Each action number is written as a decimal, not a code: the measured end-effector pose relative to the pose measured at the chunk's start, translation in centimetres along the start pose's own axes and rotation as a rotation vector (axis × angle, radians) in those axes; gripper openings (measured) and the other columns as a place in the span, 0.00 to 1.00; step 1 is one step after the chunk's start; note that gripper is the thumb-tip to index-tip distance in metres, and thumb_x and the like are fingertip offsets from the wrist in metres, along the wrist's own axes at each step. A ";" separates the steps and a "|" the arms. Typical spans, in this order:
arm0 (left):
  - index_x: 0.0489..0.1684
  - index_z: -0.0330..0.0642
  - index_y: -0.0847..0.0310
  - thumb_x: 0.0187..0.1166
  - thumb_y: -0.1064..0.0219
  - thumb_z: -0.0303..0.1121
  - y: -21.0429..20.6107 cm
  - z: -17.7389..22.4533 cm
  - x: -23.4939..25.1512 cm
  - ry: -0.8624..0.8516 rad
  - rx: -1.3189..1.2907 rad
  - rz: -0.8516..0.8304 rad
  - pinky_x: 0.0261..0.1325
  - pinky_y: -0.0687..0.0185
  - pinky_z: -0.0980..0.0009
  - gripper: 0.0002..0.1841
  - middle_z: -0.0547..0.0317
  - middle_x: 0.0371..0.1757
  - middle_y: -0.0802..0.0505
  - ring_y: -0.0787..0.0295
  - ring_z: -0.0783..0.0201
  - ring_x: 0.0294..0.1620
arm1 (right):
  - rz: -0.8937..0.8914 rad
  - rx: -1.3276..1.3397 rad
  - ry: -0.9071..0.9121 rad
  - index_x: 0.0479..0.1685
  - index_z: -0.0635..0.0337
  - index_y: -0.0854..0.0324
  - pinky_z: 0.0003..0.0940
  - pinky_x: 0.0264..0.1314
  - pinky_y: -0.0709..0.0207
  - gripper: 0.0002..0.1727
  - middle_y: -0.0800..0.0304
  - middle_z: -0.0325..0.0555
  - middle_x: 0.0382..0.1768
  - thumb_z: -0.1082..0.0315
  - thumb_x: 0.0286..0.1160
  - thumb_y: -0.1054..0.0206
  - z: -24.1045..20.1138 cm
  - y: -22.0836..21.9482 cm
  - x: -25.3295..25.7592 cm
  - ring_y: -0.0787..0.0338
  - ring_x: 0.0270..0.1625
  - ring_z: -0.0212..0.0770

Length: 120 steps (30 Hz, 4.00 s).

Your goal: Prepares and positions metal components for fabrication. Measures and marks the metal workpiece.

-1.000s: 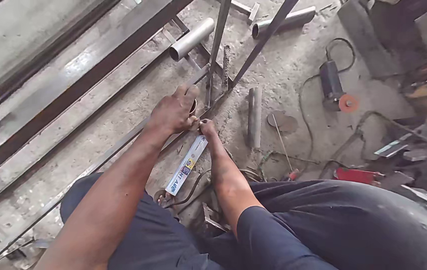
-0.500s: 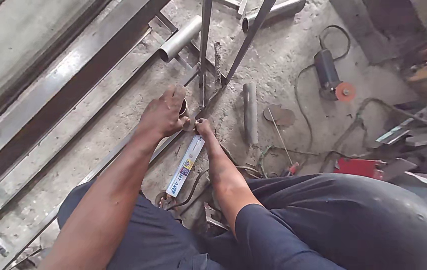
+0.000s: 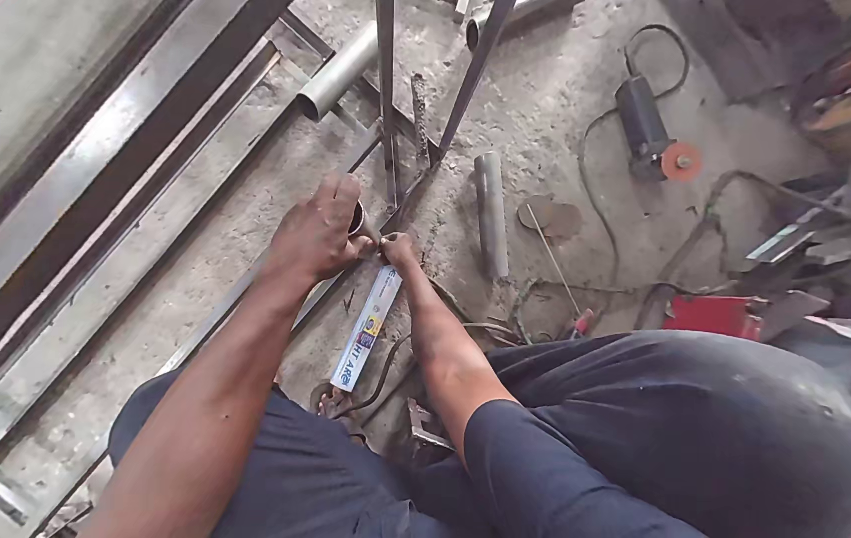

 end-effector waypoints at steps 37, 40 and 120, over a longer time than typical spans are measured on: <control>0.62 0.55 0.22 0.74 0.35 0.62 0.4 -0.3 0.8 0.059 -0.019 -0.027 0.38 0.16 0.38 0.27 0.44 0.62 0.17 0.10 0.40 0.45 | -0.043 0.212 -0.022 0.66 0.63 0.19 0.40 0.37 0.10 0.16 0.08 0.55 0.40 0.66 0.87 0.40 -0.6 -0.3 -1.0 0.07 0.32 0.43; 0.61 0.56 0.20 0.73 0.33 0.59 0.3 -0.1 0.8 0.006 -0.020 -0.009 0.37 0.15 0.40 0.24 0.48 0.59 0.17 0.10 0.44 0.42 | -0.030 0.193 -0.021 0.64 0.61 0.17 0.41 0.39 0.09 0.16 0.07 0.54 0.41 0.65 0.86 0.39 -0.5 -0.2 -1.1 0.06 0.33 0.43; 0.73 0.48 0.26 0.79 0.37 0.53 0.0 1.0 -0.1 0.135 -0.039 0.064 0.49 0.16 0.32 0.28 0.36 0.72 0.21 0.12 0.32 0.56 | 0.436 0.500 0.101 0.59 0.66 0.24 0.35 0.27 0.21 0.17 0.20 0.49 0.34 0.62 0.85 0.45 -14.1 16.7 -12.7 0.20 0.26 0.39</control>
Point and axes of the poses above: each hand's wrist, its own x-axis towards the middle knuckle, its own y-axis out of the back of the hand, z = x × y, the point moved 9 cm from there along x, towards the middle knuckle
